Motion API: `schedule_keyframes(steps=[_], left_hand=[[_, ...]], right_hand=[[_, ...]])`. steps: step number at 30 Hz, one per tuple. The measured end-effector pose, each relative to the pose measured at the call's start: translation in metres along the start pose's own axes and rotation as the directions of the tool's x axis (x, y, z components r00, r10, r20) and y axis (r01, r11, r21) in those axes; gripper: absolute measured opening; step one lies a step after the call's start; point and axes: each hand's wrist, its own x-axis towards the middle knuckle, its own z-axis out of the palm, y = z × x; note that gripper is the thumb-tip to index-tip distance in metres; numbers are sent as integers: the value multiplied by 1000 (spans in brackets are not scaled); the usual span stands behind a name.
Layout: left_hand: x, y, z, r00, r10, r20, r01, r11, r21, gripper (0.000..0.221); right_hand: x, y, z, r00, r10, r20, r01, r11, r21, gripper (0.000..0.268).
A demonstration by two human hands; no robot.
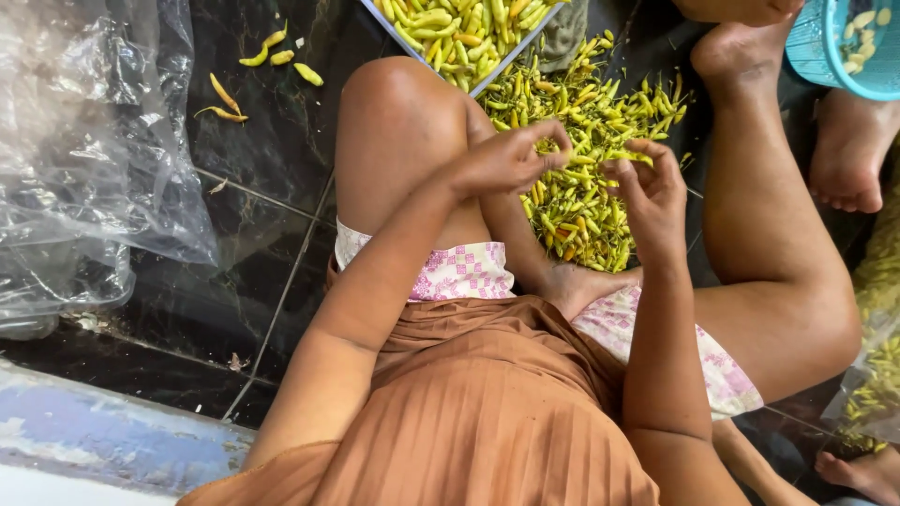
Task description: Removing stems from green chilies by hand and sorting them into a tray.
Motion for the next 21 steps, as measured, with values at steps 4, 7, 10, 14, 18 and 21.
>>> schedule_keyframes(steps=[4,7,10,14,18,21], left_hand=[[12,-13,-14,956,121,-266,-157,980,-120,41],[13,-11,-26,870,215,-443,-322,929,-181,33],[7,-1,-33,725,295,-622,-456,883,-112,32],[5,-11,-36,642,253,-724,-469,876,-111,54],[3,-3,-34,617,285,-734,-456,889,-38,57],[8,-5,-27,729,214,-650,-330,942,-60,54]], right_hand=[[3,14,0,990,-134,31,118,711,-694,15],[-19,18,17,995,10,99,72,615,-786,29],[-23,31,21,997,-27,68,72,541,-838,38],[-23,31,18,986,-98,134,163,428,-889,34],[-24,26,14,985,-165,59,143,566,-812,25],[-22,12,12,985,-170,-38,103,747,-657,18]])
